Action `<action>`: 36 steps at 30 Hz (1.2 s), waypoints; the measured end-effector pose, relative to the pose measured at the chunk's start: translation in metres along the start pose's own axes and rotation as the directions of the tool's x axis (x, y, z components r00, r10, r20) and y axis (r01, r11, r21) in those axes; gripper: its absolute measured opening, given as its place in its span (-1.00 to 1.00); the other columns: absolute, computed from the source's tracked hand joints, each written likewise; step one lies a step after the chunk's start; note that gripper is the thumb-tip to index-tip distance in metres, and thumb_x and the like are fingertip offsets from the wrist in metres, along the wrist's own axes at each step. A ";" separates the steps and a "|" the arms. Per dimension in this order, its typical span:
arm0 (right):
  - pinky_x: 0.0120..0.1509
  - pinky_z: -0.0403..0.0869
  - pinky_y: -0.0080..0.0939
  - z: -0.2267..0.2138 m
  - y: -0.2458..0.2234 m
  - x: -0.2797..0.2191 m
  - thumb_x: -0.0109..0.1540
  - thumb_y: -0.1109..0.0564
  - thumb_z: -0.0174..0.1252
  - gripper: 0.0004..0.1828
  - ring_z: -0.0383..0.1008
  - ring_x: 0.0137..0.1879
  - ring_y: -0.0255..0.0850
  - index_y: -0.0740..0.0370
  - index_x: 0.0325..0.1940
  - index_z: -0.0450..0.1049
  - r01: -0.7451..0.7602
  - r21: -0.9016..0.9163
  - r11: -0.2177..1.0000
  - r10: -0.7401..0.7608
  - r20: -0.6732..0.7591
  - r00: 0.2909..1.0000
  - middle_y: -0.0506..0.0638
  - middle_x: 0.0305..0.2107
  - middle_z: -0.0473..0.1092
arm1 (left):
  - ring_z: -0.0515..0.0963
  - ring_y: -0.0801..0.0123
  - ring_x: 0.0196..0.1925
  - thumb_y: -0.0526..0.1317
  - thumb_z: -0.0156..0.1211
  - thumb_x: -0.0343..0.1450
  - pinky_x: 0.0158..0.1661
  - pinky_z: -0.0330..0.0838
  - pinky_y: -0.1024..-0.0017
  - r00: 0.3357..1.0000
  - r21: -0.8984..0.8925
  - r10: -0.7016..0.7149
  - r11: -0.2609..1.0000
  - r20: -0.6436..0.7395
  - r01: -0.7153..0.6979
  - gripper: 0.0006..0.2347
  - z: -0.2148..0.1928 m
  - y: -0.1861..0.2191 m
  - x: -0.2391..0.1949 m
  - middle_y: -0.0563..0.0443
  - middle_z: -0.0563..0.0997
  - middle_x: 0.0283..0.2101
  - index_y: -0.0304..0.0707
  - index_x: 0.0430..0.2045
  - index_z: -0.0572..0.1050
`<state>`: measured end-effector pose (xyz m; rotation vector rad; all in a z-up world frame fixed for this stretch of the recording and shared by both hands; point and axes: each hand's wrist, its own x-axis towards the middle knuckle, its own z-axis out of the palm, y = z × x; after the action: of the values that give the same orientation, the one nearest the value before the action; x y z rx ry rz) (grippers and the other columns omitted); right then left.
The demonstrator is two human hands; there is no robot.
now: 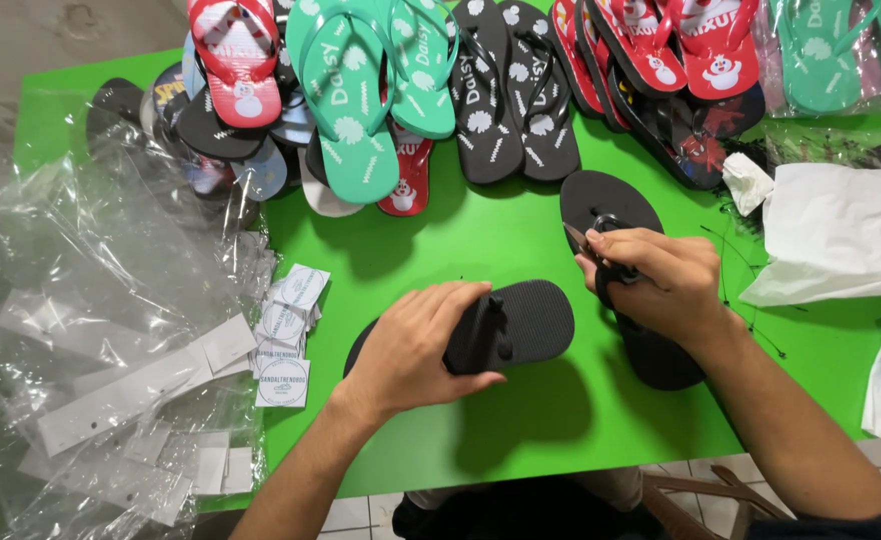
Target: Trimming excess plastic material from the straps of flip-flops using scissors at a finishing station.
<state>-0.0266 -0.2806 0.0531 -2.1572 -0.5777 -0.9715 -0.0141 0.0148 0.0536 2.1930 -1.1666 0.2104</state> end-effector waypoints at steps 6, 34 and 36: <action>-0.22 0.49 -0.38 0.002 -0.013 0.001 0.06 0.41 0.45 -0.77 0.56 -0.49 -0.20 0.29 -0.25 0.63 -0.187 0.231 0.955 0.189 0.016 0.982 0.03 -0.45 0.59 | 0.62 0.16 -0.03 0.09 0.47 0.18 -0.08 0.52 0.28 0.996 0.026 0.065 0.998 -0.055 -0.064 -0.29 0.005 0.005 0.002 -0.04 0.54 -0.01 -0.21 0.20 0.40; -0.39 0.46 -0.52 -0.004 -0.007 -0.009 -0.03 0.33 0.50 -0.53 0.48 -0.43 -0.45 0.27 -0.08 0.54 -0.776 0.562 0.286 0.466 0.626 0.625 0.22 -0.34 0.62 | 0.58 -0.10 0.15 -0.02 0.27 0.51 0.15 0.46 -0.04 0.918 0.090 0.395 0.914 0.029 -0.396 -0.70 -0.013 0.027 0.013 -0.42 0.47 0.18 -0.18 -0.05 0.43; -0.52 0.32 -0.55 -0.004 -0.007 -0.008 0.01 0.32 0.48 -0.60 0.25 -0.55 -0.52 0.25 -0.12 0.52 -0.788 0.542 0.290 0.404 0.677 0.615 0.19 -0.34 0.61 | 0.59 -0.11 0.15 -0.04 0.30 0.50 0.17 0.46 -0.03 0.912 0.107 0.407 0.906 0.046 -0.410 -0.71 -0.013 0.029 0.014 -0.43 0.48 0.17 -0.21 -0.10 0.43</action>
<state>-0.0377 -0.2801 0.0516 -1.4275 -0.2105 0.2623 -0.0263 0.0017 0.0831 2.0238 -1.6580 0.4395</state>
